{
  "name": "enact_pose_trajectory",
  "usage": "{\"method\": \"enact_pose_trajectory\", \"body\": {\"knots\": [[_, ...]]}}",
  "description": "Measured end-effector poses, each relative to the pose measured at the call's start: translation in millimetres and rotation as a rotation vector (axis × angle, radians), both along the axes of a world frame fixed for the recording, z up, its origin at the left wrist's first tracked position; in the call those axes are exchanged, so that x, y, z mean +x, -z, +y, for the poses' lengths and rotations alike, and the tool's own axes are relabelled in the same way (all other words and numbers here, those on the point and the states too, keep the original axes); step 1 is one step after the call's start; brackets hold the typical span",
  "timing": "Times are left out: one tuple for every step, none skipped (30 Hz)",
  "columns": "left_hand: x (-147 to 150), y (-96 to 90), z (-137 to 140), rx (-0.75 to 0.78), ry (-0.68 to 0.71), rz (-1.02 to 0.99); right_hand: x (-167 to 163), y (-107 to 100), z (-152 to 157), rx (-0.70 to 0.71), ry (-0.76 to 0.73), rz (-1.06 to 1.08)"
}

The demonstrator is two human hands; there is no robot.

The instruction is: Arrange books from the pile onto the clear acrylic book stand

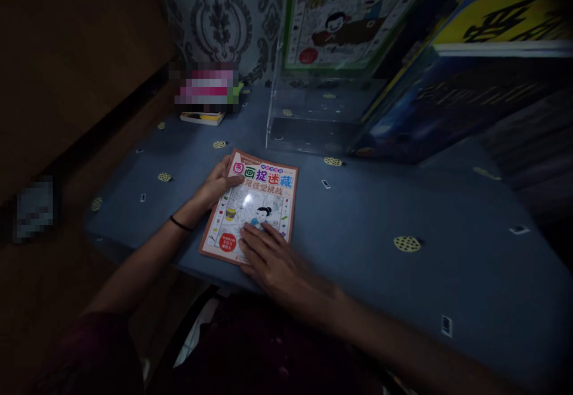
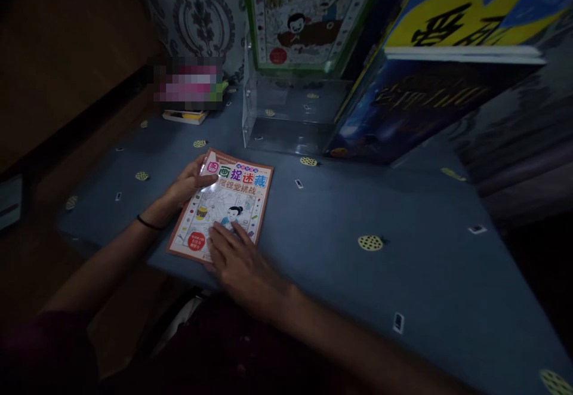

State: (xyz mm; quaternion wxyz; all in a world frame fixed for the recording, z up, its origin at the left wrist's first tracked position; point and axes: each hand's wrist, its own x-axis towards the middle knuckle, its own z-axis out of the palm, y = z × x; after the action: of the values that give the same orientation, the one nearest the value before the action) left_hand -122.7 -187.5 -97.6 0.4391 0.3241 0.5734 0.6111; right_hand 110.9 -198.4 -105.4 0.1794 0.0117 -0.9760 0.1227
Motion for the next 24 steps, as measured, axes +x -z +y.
{"method": "enact_pose_trajectory", "body": {"knots": [[-0.2,0.8,0.3,-0.002,0.000,0.004,2.2,-0.7,-3.2,0.006,-0.012,0.002],[-0.4,1.6,0.5,-0.003,0.002,0.007,4.0,-1.0,-5.5,0.009,-0.022,0.001],[-0.6,2.4,0.5,-0.003,0.002,0.009,5.2,-1.2,-7.0,0.010,-0.030,-0.004],[-0.7,3.2,0.5,0.001,-0.001,0.010,6.0,-1.2,-7.8,0.009,-0.034,-0.008],[-0.8,3.9,0.3,0.006,-0.007,0.011,6.3,-1.1,-7.9,0.011,-0.038,-0.011],[-0.8,4.3,0.0,0.008,-0.010,0.012,6.3,-1.1,-7.6,0.013,-0.040,-0.014],[-0.9,4.4,-0.4,0.009,-0.010,0.015,6.2,-1.1,-7.1,0.015,-0.038,-0.017],[-0.9,4.3,-0.8,0.007,-0.007,0.019,5.9,-1.1,-6.6,0.016,-0.036,-0.021],[-1.0,3.8,-1.1,0.006,-0.003,0.022,5.8,-1.2,-6.2,0.013,-0.034,-0.022],[-1.0,3.2,-1.3,0.002,0.003,0.023,5.9,-1.5,-6.0,0.004,-0.030,-0.026],[-0.9,2.3,-1.4,-0.005,0.008,0.022,6.2,-1.9,-6.0,-0.010,-0.029,-0.032],[-0.8,1.3,-1.3,-0.013,0.010,0.020,6.8,-2.3,-6.3,-0.027,-0.031,-0.037],[-0.6,0.3,-1.2,-0.019,0.011,0.016,7.6,-2.7,-6.7,-0.043,-0.038,-0.040],[-0.4,-0.7,-1.0,-0.026,0.015,0.012,8.5,-3.0,-7.4,-0.056,-0.048,-0.041],[-0.2,-1.7,-0.7,-0.031,0.020,0.008,9.5,-3.2,-8.1,-0.065,-0.058,-0.038],[0.1,-2.5,-0.6,-0.032,0.025,0.005,10.4,-3.3,-8.8,-0.068,-0.069,-0.031],[0.4,-3.3,-0.5,-0.029,0.029,0.003,11.3,-3.3,-9.4,-0.068,-0.080,-0.023],[0.7,-3.9,-0.6,-0.026,0.030,0.000,12.0,-3.3,-9.8,-0.067,-0.087,-0.015],[1.0,-4.4,-0.8,-0.025,0.029,-0.003,12.6,-3.4,-9.9,-0.066,-0.090,-0.013],[1.2,-4.8,-1.1,-0.026,0.029,-0.006,13.1,-3.7,-9.8,-0.066,-0.091,-0.016],[1.4,-5.1,-1.4,-0.027,0.030,-0.007,13.6,-4.1,-9.4,-0.067,-0.094,-0.024],[1.5,-5.3,-1.8,-0.028,0.034,-0.007,13.9,-4.6,-8.8,-0.073,-0.098,-0.033],[1.5,-5.3,-2.0,-0.028,0.039,-0.006,14.2,-5.1,-8.3,-0.080,-0.103,-0.038],[1.3,-5.1,-2.1,-0.028,0.045,-0.003,14.5,-5.7,-7.8,-0.089,-0.109,-0.046]]}}
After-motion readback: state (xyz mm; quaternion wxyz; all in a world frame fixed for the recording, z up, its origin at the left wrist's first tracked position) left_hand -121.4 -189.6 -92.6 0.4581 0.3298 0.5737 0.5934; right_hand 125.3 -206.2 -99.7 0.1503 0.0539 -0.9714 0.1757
